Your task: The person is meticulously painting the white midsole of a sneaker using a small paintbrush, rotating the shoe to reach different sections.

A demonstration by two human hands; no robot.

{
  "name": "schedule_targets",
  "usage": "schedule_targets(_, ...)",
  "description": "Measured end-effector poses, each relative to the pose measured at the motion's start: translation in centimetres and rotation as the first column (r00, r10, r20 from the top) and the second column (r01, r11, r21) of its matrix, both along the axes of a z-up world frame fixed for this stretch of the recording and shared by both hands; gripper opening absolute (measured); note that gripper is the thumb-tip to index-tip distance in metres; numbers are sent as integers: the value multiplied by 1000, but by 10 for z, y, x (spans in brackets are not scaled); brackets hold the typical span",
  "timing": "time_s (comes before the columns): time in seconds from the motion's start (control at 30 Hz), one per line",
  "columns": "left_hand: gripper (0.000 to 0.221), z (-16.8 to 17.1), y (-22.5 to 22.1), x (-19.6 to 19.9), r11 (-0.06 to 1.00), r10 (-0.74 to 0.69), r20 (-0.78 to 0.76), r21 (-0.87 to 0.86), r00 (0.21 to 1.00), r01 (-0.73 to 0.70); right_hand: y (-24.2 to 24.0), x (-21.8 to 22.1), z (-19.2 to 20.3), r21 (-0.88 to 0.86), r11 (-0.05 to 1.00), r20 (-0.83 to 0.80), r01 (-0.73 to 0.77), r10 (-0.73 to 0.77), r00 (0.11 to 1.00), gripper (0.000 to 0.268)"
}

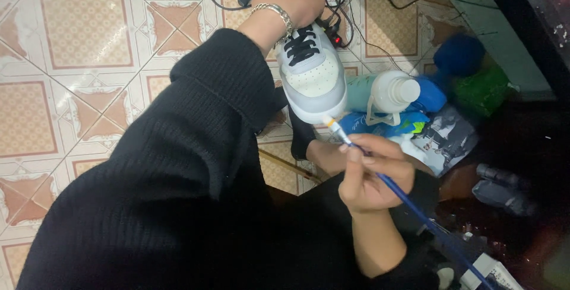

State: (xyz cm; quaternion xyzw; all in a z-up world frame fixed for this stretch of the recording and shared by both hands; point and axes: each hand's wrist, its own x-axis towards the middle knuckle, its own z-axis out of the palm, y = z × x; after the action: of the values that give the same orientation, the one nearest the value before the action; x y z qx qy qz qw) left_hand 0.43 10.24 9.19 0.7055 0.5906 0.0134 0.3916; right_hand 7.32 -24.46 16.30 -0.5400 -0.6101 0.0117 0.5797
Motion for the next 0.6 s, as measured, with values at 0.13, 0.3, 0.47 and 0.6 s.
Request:
schedule_targets(0.13,17,-3,2,-1,1000,25,5,-7,1000,-25,-3,-5,3,-5,985,21,172,-172,985,18)
schedule_targets(0.3,35,3,1,-4,999,30,55,-18,998,-29,-13,0,-10,-57,997,42,-52,55,998,30)
schedule_targets(0.47,27,0,1,-5,999,36,61,-11,997,-36,-12,0,-10,-16,1000,38,3,-2,999,25)
schedule_targets(0.6,33,8,1,-4,999,31,9,-43,999,-31,-15,-2,-6,-93,995,125,-39,51,991,31)
